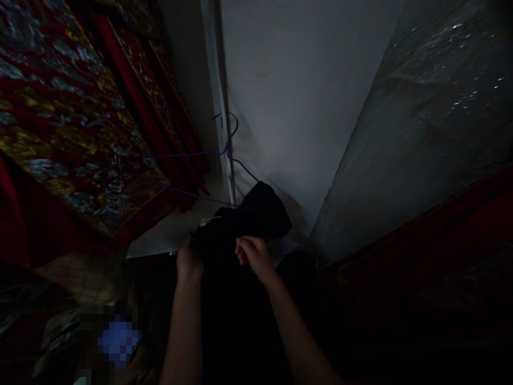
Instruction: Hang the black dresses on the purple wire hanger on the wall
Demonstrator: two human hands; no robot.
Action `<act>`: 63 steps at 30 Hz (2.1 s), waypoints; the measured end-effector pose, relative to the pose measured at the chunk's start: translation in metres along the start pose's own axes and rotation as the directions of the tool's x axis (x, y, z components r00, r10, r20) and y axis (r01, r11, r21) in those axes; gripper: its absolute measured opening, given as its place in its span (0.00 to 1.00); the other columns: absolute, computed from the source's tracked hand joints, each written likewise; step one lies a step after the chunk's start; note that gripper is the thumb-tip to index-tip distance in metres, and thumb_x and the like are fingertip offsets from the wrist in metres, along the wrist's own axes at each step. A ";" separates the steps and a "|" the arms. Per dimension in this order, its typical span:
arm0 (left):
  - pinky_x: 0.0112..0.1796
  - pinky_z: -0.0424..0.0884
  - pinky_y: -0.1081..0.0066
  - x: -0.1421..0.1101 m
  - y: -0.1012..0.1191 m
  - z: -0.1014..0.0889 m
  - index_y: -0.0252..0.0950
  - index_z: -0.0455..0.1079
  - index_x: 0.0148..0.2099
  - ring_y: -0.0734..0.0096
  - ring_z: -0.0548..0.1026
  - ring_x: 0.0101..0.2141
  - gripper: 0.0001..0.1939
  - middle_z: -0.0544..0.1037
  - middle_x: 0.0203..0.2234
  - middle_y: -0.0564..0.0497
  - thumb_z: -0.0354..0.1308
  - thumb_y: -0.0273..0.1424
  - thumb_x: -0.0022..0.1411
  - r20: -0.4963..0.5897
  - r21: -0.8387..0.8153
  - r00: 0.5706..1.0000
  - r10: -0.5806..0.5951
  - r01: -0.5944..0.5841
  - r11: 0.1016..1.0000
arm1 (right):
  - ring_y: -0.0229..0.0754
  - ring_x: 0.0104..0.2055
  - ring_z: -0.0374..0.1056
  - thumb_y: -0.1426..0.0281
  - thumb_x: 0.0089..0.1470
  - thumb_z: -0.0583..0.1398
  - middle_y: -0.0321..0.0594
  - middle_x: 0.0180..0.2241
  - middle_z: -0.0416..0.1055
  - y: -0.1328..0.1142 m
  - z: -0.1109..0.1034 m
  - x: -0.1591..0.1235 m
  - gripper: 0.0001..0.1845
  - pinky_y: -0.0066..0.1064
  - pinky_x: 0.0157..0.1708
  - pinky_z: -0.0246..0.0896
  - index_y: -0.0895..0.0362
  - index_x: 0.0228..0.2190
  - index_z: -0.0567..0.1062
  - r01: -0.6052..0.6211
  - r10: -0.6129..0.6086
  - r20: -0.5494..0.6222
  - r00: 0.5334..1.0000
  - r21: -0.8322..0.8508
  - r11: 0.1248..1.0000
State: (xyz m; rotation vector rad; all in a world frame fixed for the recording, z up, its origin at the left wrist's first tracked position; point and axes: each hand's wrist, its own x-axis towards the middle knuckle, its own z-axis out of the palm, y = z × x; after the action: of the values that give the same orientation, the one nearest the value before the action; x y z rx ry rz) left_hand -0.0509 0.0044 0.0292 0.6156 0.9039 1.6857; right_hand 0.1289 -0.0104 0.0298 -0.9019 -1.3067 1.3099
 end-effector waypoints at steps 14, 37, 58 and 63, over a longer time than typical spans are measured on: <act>0.54 0.66 0.67 -0.056 0.017 0.047 0.39 0.74 0.53 0.61 0.73 0.50 0.20 0.77 0.47 0.46 0.56 0.44 0.67 0.466 0.501 0.817 0.340 -0.560 0.659 | 0.46 0.42 0.71 0.67 0.56 0.52 0.38 0.36 0.78 -0.024 0.001 -0.008 0.16 0.36 0.47 0.65 0.53 0.36 0.79 0.136 -0.118 0.112 0.987 -0.173 0.975; 0.45 0.72 0.59 0.014 0.104 -0.021 0.36 0.72 0.39 0.55 0.79 0.39 0.19 0.80 0.38 0.42 0.45 0.43 0.70 0.578 0.799 0.806 -0.127 -0.591 -0.111 | 0.34 0.21 0.52 0.56 0.49 0.54 0.32 0.16 0.53 -0.105 -0.115 0.085 0.21 0.28 0.21 0.41 0.55 0.14 0.61 0.209 -0.352 -0.049 0.935 -0.727 0.655; 0.51 0.71 0.58 0.056 0.147 0.091 0.33 0.73 0.52 0.58 0.76 0.46 0.17 0.79 0.45 0.43 0.47 0.27 0.67 0.838 0.530 0.466 0.284 -0.818 -0.223 | 0.45 0.44 0.73 0.71 0.59 0.53 0.46 0.48 0.75 -0.095 -0.087 0.033 0.22 0.36 0.42 0.68 0.56 0.54 0.72 0.457 -0.649 -0.083 0.756 -0.642 0.616; 0.50 0.71 0.58 0.056 0.162 0.095 0.33 0.75 0.47 0.59 0.73 0.44 0.16 0.72 0.43 0.42 0.47 0.30 0.67 0.870 0.491 0.450 0.202 -0.829 -0.268 | 0.48 0.40 0.72 0.68 0.57 0.57 0.49 0.43 0.75 -0.132 -0.145 0.036 0.22 0.41 0.37 0.69 0.56 0.52 0.73 0.407 -0.722 -0.301 0.623 -0.664 0.628</act>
State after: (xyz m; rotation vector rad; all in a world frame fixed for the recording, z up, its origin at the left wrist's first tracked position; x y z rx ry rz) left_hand -0.0852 0.0603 0.2137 2.8294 1.4101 1.1267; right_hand 0.2836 0.0385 0.1461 -0.9919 -1.3422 0.0891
